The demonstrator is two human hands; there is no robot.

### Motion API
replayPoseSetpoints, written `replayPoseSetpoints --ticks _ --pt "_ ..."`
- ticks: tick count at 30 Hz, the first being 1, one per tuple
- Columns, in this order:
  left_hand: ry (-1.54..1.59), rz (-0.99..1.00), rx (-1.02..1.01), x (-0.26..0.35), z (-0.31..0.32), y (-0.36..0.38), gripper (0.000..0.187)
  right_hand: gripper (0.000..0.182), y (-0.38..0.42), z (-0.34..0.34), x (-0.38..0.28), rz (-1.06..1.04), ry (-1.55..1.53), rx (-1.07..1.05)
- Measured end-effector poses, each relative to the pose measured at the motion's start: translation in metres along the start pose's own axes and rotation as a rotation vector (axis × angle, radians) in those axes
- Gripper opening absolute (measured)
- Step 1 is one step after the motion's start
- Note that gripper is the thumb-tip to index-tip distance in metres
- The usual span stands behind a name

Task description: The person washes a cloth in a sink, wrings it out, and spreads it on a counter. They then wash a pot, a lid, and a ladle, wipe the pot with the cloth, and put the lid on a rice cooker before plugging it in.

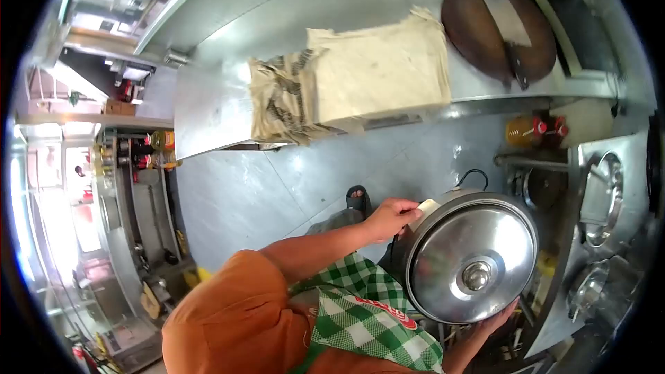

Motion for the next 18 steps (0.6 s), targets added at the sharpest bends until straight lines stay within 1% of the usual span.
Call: replayPoseSetpoints --ticks 1,2,5,7,9,10,11,13,14,15,16,18 --pt "0.015 0.014 -0.002 0.014 -0.009 0.014 0.024 0.055 0.004 0.002 -0.011 -0.047 0.037 -0.07" --pt "0.042 0.031 -0.01 0.038 -0.038 0.057 0.025 0.052 0.046 0.023 -0.029 -0.107 0.084 -0.141" --pt "0.005 0.079 0.028 0.1 -0.082 0.132 0.025 0.045 0.095 0.093 -0.062 -0.174 0.17 -0.35" --pt "0.039 0.139 0.026 0.121 -0.12 0.174 0.025 0.043 0.122 0.133 -0.088 -0.305 0.502 -0.459" --pt "-0.03 0.194 0.062 0.144 -0.154 0.212 0.023 0.046 0.162 0.2 -0.087 -0.177 0.204 -0.563" --pt "-0.077 0.249 0.07 0.16 -0.172 0.237 0.022 0.047 0.167 0.22 -0.095 -0.317 0.333 -0.62" --pt "-0.131 0.304 0.083 0.175 -0.193 0.265 0.022 0.047 0.173 0.246 -0.094 -0.283 0.321 -0.718" --pt "-0.191 0.364 0.142 0.19 -0.228 0.312 0.022 0.051 0.182 0.294 -0.087 -0.12 0.334 -0.77" --pt "-0.2 0.372 0.187 0.194 -0.246 0.331 0.022 0.051 0.201 0.323 -0.079 -0.018 0.25 -0.793" --pt "-0.207 0.378 0.231 0.194 -0.261 0.347 0.023 0.041 0.266 0.367 -0.072 -0.016 0.201 -0.677" --pt "-0.164 0.453 0.298 0.187 -0.274 0.354 0.022 0.04 0.277 0.399 -0.065 0.018 0.212 -0.737" --pt "-0.122 0.441 0.418 0.189 -0.302 0.39 0.023 0.039 0.298 0.453 -0.044 0.084 0.234 -0.868"
Point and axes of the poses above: each hand's wrist, its own y-axis away from the middle knuckle, its own z-axis out of the palm, x = y × z, the point moved 6 cm from there along -y, towards the middle knuckle, and after that the axes turned 10 degrees about -y, right-handed, at the moved point
